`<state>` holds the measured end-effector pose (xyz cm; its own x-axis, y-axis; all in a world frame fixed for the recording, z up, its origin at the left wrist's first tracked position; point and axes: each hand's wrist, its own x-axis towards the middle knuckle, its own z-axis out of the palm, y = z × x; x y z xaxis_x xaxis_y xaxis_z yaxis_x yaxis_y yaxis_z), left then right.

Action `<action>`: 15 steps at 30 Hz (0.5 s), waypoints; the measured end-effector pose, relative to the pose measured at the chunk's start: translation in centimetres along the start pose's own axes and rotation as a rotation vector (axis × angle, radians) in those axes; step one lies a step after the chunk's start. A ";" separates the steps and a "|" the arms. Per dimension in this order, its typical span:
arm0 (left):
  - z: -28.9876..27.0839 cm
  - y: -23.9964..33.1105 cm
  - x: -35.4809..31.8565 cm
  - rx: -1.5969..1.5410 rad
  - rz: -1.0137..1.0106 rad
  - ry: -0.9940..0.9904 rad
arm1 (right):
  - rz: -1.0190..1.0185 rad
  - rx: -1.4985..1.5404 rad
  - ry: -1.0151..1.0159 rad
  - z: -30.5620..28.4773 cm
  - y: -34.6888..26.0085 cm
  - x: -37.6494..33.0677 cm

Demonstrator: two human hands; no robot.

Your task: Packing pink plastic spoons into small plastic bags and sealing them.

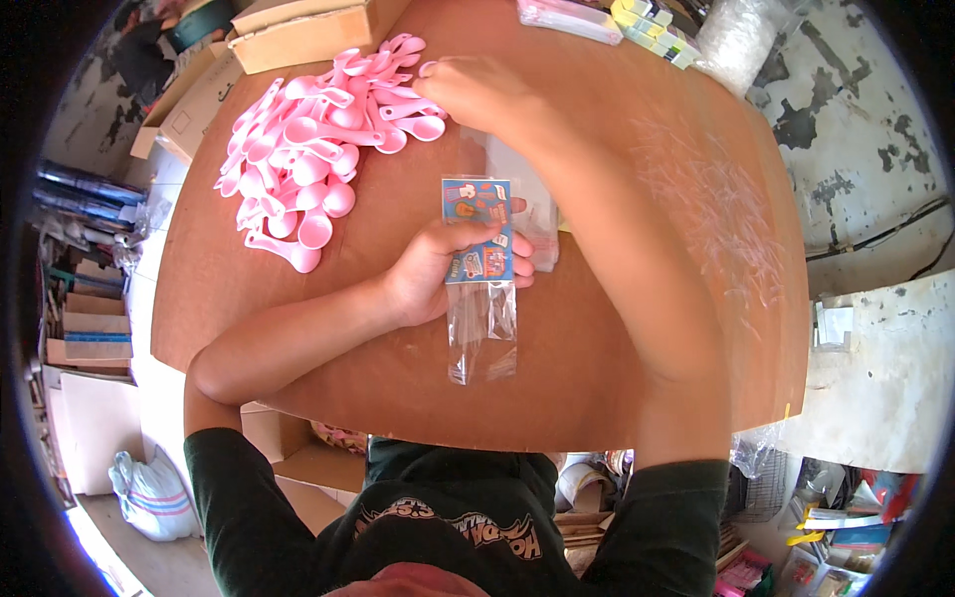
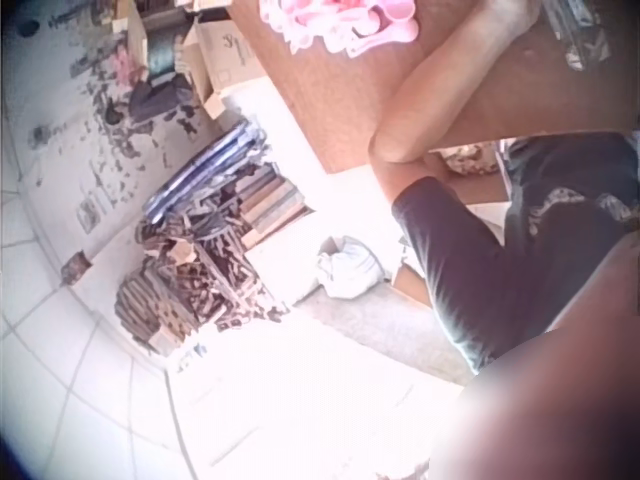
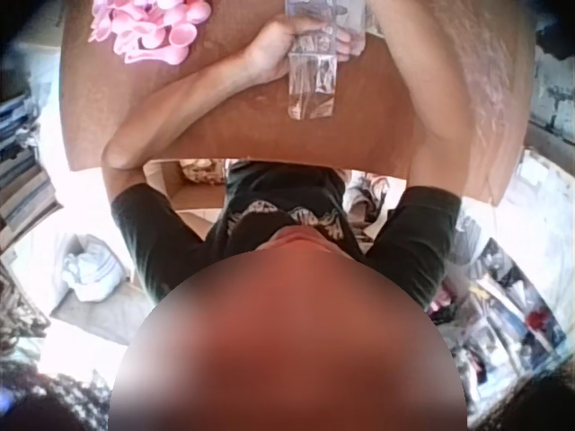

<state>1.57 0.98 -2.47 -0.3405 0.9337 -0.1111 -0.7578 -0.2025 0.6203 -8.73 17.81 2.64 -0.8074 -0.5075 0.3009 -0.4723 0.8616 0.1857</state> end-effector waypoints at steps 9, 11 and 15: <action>0.9 0.5 -0.2 -0.041 -0.003 0.031 | 0.093 -0.110 -0.206 0.3 -1.0 0.8; 0.5 1.0 -0.4 -0.061 0.001 0.041 | 0.267 0.079 -0.205 -1.7 -2.1 0.8; -0.1 2.2 0.0 -0.133 0.082 0.108 | 0.367 0.367 0.280 -3.7 -2.0 -2.4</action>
<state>-0.14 0.48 -1.19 -0.4570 0.8765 -0.1515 -0.7892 -0.3210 0.5235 -4.55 17.31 4.99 -0.8408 -0.1154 0.5289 -0.3112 0.9025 -0.2978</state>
